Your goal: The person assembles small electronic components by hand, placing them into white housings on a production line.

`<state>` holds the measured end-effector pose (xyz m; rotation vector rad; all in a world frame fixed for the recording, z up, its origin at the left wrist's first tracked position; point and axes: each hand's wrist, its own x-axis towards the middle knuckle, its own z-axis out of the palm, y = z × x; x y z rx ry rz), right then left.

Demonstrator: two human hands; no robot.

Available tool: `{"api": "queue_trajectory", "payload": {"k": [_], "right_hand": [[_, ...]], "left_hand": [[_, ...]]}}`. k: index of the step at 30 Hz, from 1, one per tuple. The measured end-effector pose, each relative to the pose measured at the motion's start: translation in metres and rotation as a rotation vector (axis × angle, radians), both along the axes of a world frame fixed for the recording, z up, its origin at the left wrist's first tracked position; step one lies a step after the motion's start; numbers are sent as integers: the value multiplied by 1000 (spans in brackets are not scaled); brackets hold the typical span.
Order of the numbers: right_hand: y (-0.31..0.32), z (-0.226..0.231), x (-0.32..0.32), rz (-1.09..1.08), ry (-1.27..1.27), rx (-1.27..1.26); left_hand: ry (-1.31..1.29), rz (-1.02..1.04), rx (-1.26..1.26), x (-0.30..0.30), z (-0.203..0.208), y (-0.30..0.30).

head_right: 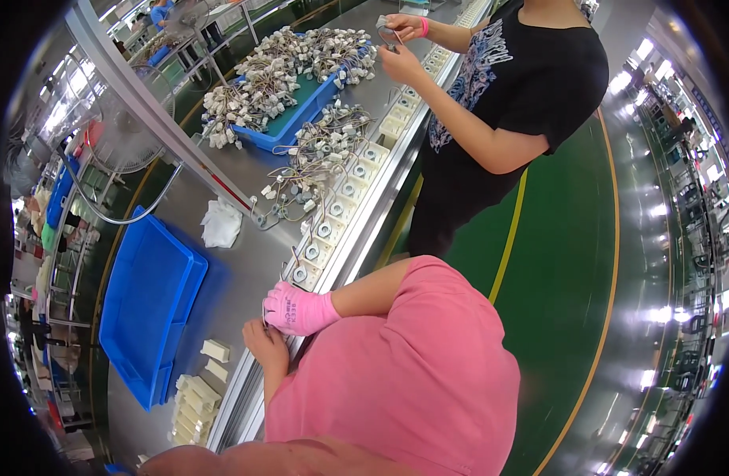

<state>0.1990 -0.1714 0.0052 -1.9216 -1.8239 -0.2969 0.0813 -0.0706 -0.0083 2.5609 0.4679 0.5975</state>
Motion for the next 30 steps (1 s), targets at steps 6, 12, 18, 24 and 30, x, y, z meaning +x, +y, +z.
{"api": "queue_trajectory", "payload": {"k": [6,12,18,24,30], "right_hand": [[-1,7,-2,21,-3,-154],[-1,1,-2,28,10,-37],[8,23,20,218,7,-244],[42,8,48,449,60,-493],[49,28,46,510,-44,-554]], "left_hand": [[4,0,-1,-1,-6,0],[-12,-12,-20,-1,1,-2],[15,-10,-18,-1,0,2],[32,-73,-65,-2,2,6],[-27,0,-13,-6,2,2]]}}
